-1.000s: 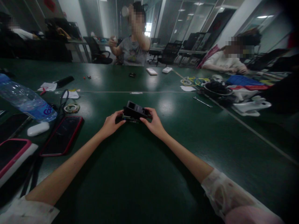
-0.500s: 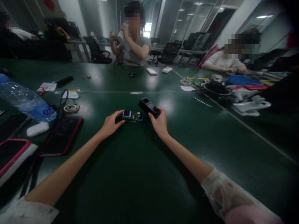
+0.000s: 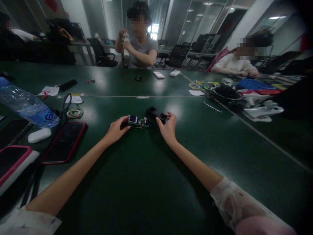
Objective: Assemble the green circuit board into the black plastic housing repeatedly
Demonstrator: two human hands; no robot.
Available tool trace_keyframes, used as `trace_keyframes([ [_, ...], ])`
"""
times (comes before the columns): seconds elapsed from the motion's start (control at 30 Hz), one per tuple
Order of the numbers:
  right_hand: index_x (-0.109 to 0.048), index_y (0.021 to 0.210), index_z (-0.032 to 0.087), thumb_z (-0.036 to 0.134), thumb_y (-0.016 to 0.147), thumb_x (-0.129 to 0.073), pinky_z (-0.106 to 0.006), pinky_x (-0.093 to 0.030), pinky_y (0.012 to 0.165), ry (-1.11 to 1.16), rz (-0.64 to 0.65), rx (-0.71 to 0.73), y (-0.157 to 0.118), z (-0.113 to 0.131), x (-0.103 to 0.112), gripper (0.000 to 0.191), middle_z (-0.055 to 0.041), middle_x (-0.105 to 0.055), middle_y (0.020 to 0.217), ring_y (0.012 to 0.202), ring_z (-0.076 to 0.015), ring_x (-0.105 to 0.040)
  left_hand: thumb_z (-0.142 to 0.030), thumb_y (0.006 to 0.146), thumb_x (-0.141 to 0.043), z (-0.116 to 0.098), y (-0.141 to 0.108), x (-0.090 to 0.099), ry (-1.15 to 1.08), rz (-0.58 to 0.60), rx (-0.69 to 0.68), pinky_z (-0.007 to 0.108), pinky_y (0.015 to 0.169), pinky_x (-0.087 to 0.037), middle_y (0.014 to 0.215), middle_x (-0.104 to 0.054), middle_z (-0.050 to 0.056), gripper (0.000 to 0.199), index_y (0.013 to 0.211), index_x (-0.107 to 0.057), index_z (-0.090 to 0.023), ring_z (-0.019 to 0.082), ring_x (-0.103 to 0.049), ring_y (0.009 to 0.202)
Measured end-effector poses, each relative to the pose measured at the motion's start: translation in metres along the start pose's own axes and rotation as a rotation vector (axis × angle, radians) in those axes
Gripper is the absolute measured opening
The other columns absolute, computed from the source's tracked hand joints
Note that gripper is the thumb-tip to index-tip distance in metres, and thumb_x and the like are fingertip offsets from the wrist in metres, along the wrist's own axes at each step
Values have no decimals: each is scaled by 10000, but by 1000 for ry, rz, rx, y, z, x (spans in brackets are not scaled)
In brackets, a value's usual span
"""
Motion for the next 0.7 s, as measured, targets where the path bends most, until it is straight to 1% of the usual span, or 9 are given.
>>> trace_keyframes([
  [0.1, -397, 1293, 193, 452, 839, -616, -587, -421, 990, 8, -7, -6, 0, 0, 0, 567, -156, -491, 1210, 1119, -312, -517, -252, 889, -579, 0, 0, 0, 1, -4, -11, 542, 1075, -416, 1370, -573, 89, 501, 1372, -449, -248, 270, -539, 1283],
  [0.27, -401, 1291, 177, 471, 836, -616, -579, -424, 981, -2, 17, -38, 0, 0, 0, 582, -166, -476, 1218, 1130, -322, -503, -254, 890, -584, 2, 0, -1, -1, -7, -25, 521, 1076, -422, 1369, -575, 91, 513, 1383, -443, -233, 258, -542, 1279],
  [0.47, -408, 1279, 193, 488, 831, -620, -586, -431, 971, -3, -8, -20, 0, -2, -1, 576, -154, -480, 1197, 1125, -321, -500, -253, 883, -595, 2, 1, -1, -4, -15, -26, 526, 1073, -424, 1355, -588, 83, 510, 1373, -452, -246, 258, -554, 1265],
  [0.7, -409, 1276, 203, 491, 829, -627, -598, -433, 970, 12, 7, -11, 0, -3, -1, 575, -153, -479, 1202, 1118, -325, -508, -262, 888, -585, 2, 1, -1, 12, -2, -17, 539, 1071, -420, 1366, -580, 87, 514, 1381, -441, -251, 270, -544, 1278],
])
Point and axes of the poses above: each hand's wrist, its own y-axis towards the middle knuckle, its own x-axis out of the back of the hand, z = x × y, the point moved 4 cm from there along y, towards the middle knuckle
